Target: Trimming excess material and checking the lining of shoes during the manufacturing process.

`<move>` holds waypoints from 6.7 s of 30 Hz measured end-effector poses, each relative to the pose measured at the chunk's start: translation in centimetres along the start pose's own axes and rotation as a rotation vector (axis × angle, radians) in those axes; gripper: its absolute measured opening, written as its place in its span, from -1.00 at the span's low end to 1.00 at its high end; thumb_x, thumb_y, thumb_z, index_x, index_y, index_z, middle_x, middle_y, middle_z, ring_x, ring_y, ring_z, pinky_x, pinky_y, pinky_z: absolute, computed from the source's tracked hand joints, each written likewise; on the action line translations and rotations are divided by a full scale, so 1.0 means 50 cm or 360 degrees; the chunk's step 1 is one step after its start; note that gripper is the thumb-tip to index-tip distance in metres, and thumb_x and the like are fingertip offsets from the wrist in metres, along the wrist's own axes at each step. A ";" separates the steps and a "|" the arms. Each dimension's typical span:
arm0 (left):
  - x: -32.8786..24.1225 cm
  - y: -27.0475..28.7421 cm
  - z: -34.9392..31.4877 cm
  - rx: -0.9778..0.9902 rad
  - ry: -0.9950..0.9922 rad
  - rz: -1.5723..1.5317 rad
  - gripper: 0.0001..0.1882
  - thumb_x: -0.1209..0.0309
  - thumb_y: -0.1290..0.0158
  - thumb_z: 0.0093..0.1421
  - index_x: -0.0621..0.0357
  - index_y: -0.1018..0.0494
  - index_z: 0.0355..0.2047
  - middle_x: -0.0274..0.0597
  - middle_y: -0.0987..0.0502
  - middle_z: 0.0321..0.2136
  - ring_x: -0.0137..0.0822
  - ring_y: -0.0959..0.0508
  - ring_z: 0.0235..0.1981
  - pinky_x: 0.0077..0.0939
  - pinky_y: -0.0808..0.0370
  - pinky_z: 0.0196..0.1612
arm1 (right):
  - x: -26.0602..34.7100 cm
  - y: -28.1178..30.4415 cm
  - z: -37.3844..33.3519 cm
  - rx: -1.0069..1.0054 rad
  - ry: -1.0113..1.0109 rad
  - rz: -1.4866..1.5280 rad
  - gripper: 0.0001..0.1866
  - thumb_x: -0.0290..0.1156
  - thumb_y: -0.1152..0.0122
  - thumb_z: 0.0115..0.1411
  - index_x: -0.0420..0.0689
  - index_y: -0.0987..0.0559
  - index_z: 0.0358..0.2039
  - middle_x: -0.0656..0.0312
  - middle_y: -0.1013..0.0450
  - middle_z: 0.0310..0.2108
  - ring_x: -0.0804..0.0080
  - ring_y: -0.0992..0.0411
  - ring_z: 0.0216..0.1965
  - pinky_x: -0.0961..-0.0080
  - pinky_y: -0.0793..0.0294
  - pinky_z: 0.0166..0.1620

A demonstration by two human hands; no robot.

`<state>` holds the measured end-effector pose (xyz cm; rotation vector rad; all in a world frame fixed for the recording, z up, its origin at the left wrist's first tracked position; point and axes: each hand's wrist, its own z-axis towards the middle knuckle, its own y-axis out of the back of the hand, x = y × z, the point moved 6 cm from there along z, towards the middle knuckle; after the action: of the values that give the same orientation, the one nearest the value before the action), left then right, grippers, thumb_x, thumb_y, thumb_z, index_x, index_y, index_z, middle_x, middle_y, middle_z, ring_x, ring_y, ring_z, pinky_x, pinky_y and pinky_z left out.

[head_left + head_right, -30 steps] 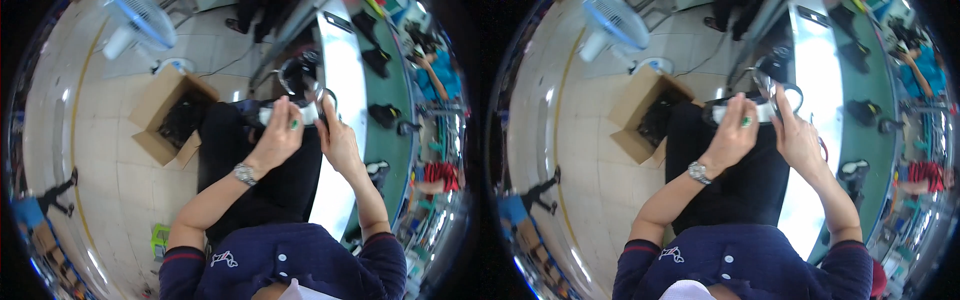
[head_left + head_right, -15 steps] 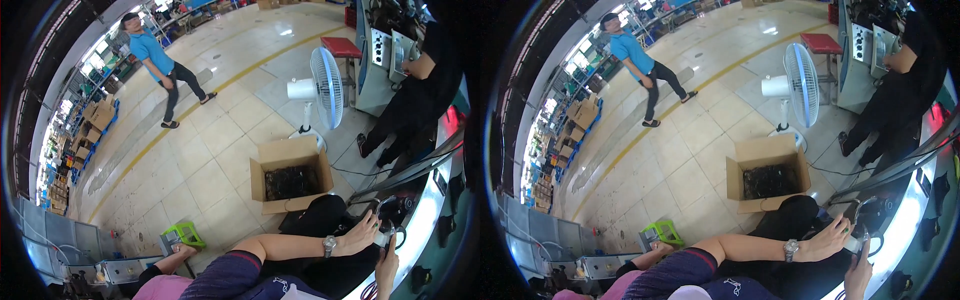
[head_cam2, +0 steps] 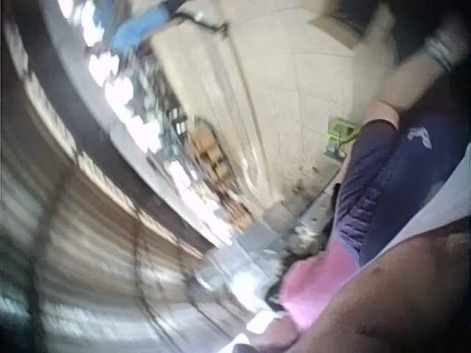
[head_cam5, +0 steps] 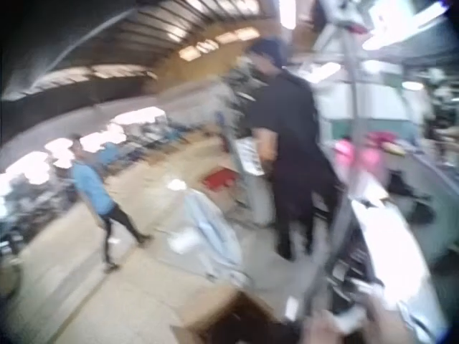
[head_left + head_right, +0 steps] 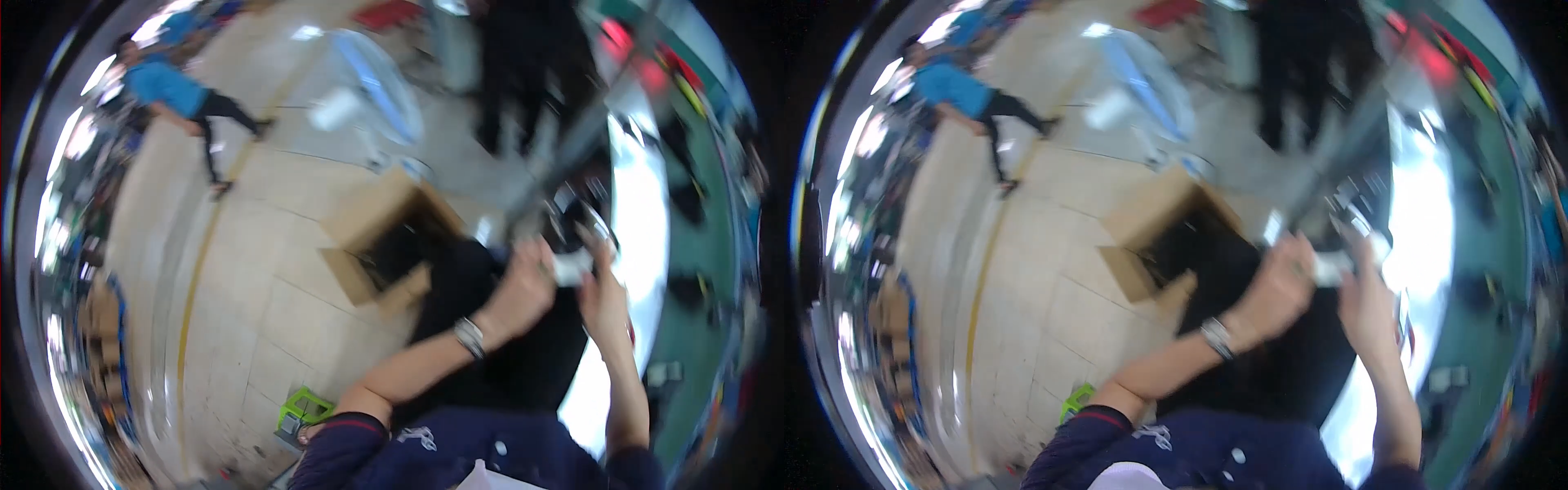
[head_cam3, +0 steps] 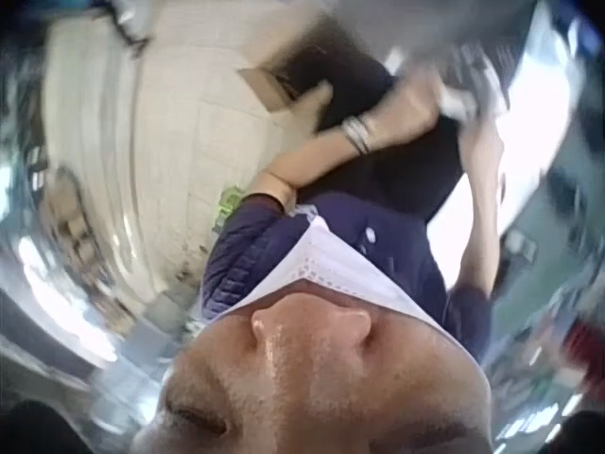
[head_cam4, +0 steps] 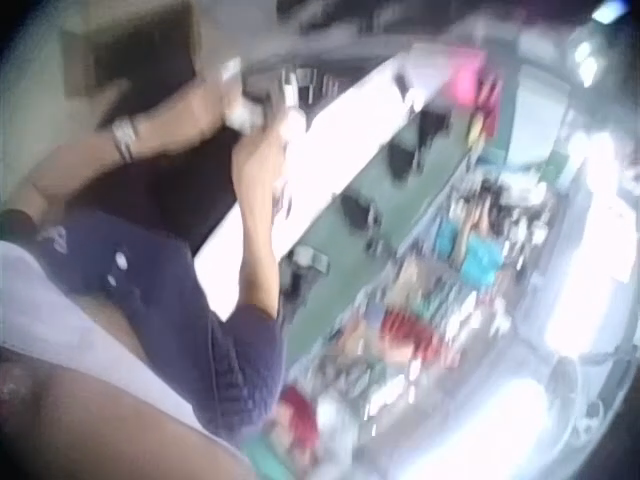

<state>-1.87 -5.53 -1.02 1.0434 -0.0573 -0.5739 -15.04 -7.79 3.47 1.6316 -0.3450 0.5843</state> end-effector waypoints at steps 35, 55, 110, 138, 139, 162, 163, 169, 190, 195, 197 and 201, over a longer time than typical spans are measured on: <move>0.017 -0.034 -0.029 0.0126 0.0171 -0.0808 -0.43 0.45 -0.29 -0.14 0.27 -0.44 -0.05 0.11 -0.35 -0.01 0.04 -0.36 0.06 -0.25 -0.41 0.12 | -0.138 -0.007 -0.020 0.0149 0.0116 0.0234 -0.49 -0.49 -0.02 0.30 -0.26 -0.23 0.24 0.31 -0.25 -0.72 0.60 -0.24 -0.75 0.60 -0.22 -0.69; 0.011 -0.025 -0.050 0.0080 0.0223 -0.1316 -0.48 0.27 -0.08 0.16 0.20 -0.40 0.12 0.04 -0.29 0.22 0.23 -0.09 0.30 0.14 0.18 0.38 | -0.118 0.086 0.003 0.0469 0.0291 -0.0804 -0.51 -0.09 -0.11 0.28 -0.23 -0.44 0.04 -0.12 -0.52 -0.15 -0.02 -0.51 -0.13 0.18 -0.41 -0.04; 0.000 0.003 -0.290 0.0296 0.1724 -0.3678 -0.19 0.07 0.01 0.31 0.05 0.14 0.40 -0.07 0.02 0.36 -0.29 -0.12 0.32 -0.43 -0.13 0.29 | 0.096 -0.084 -0.129 0.1450 0.0661 -0.0390 -0.26 -0.52 -0.15 0.20 0.15 -0.10 0.33 -0.08 -0.53 -0.39 -0.01 -0.51 -0.52 0.15 -0.50 -0.42; 0.020 -0.056 -0.194 0.0354 0.1635 -0.3417 -0.10 0.28 -0.15 0.17 -0.05 0.13 0.40 -0.19 -0.45 -0.09 -0.47 -0.51 -0.22 -0.57 -0.50 -0.21 | 0.119 -0.018 -0.007 0.0556 0.1142 -0.0147 -0.37 -0.24 -0.06 0.30 0.24 -0.10 0.34 -0.08 -0.50 -0.47 0.02 -0.53 -0.51 0.23 -0.56 -0.36; 0.025 -0.053 -0.195 0.0335 0.1597 -0.3437 -0.11 0.29 -0.14 0.17 -0.05 0.13 0.40 -0.20 -0.45 -0.10 -0.48 -0.51 -0.22 -0.57 -0.50 -0.20 | 0.113 -0.059 -0.009 0.0720 0.1278 -0.0793 -0.39 -0.26 -0.07 0.30 0.15 -0.13 0.33 -0.07 -0.50 -0.47 0.03 -0.53 -0.51 0.25 -0.56 -0.37; -0.012 -0.042 -0.277 0.0151 0.1579 -0.3817 -0.25 -0.12 0.27 0.35 -0.18 0.24 0.41 -0.17 -0.06 0.34 -0.29 -0.23 0.27 -0.33 -0.29 0.24 | 0.115 -0.029 -0.114 0.1195 0.0879 -0.0995 -0.34 -0.32 -0.18 0.19 0.26 -0.21 0.30 0.16 -0.40 -0.73 0.24 -0.46 -0.68 0.27 -0.41 -0.57; -0.023 -0.044 -0.281 0.0123 0.1525 -0.3953 -0.31 -0.12 0.39 0.38 -0.18 0.22 0.41 -0.17 -0.08 0.33 -0.26 -0.24 0.27 -0.28 -0.29 0.25 | 0.114 -0.025 -0.128 0.1282 0.0861 -0.1062 -0.30 -0.41 -0.19 0.14 0.31 -0.24 0.29 0.19 -0.43 -0.67 0.30 -0.47 -0.65 0.34 -0.43 -0.58; -0.052 -0.027 -0.269 -0.0116 0.1595 -0.3865 -0.33 -0.07 0.30 0.39 -0.28 0.22 0.41 -0.23 0.00 0.36 -0.28 -0.18 0.30 -0.29 -0.22 0.28 | 0.160 -0.046 -0.183 0.0524 0.1670 -0.1395 -0.20 -0.51 -0.19 0.04 0.45 -0.26 0.27 0.29 -0.38 -0.60 0.41 -0.36 -0.67 0.48 -0.40 -0.62; -0.019 -0.015 -0.276 0.0161 0.1690 -0.3427 0.13 0.45 -0.27 0.02 -0.26 0.27 0.42 -0.13 -0.05 0.32 -0.20 -0.20 0.28 -0.30 -0.21 0.25 | 0.180 -0.064 -0.120 0.0982 0.1076 -0.0902 -0.30 -0.23 -0.16 0.23 0.29 -0.13 0.34 0.27 -0.45 -0.66 0.34 -0.45 -0.70 0.41 -0.41 -0.66; -0.029 -0.014 -0.286 0.0239 0.1441 -0.3492 0.20 0.48 -0.27 -0.03 -0.31 0.33 0.42 -0.14 -0.05 0.31 -0.21 -0.17 0.30 -0.26 -0.17 0.28 | 0.152 -0.097 -0.140 0.0998 0.1106 -0.1151 -0.32 -0.26 -0.16 0.23 0.33 -0.15 0.34 0.26 -0.39 -0.68 0.37 -0.41 -0.74 0.41 -0.39 -0.69; -0.027 -0.030 -0.313 0.0206 0.1318 -0.3570 0.07 0.39 -0.19 0.12 -0.32 0.35 0.41 -0.13 -0.05 0.32 -0.23 -0.19 0.29 -0.28 -0.17 0.29 | 0.165 -0.084 -0.136 0.0965 0.1172 -0.1253 -0.32 -0.28 -0.15 0.25 0.34 -0.14 0.34 0.25 -0.38 -0.68 0.33 -0.41 -0.74 0.40 -0.40 -0.69; -0.054 -0.049 -0.332 0.0164 0.1772 -0.4330 -0.27 0.18 0.15 0.40 -0.20 0.30 0.42 -0.14 -0.07 0.32 -0.32 -0.21 0.28 -0.36 -0.19 0.28 | 0.157 -0.061 -0.125 0.0621 0.1134 -0.0544 -0.31 -0.24 -0.11 0.27 0.30 -0.09 0.36 0.27 -0.38 -0.70 0.44 -0.37 -0.76 0.44 -0.36 -0.71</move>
<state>-0.03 8.10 -11.04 0.7244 2.6634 -2.1345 -8.01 -0.33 5.72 1.6738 0.5928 0.9557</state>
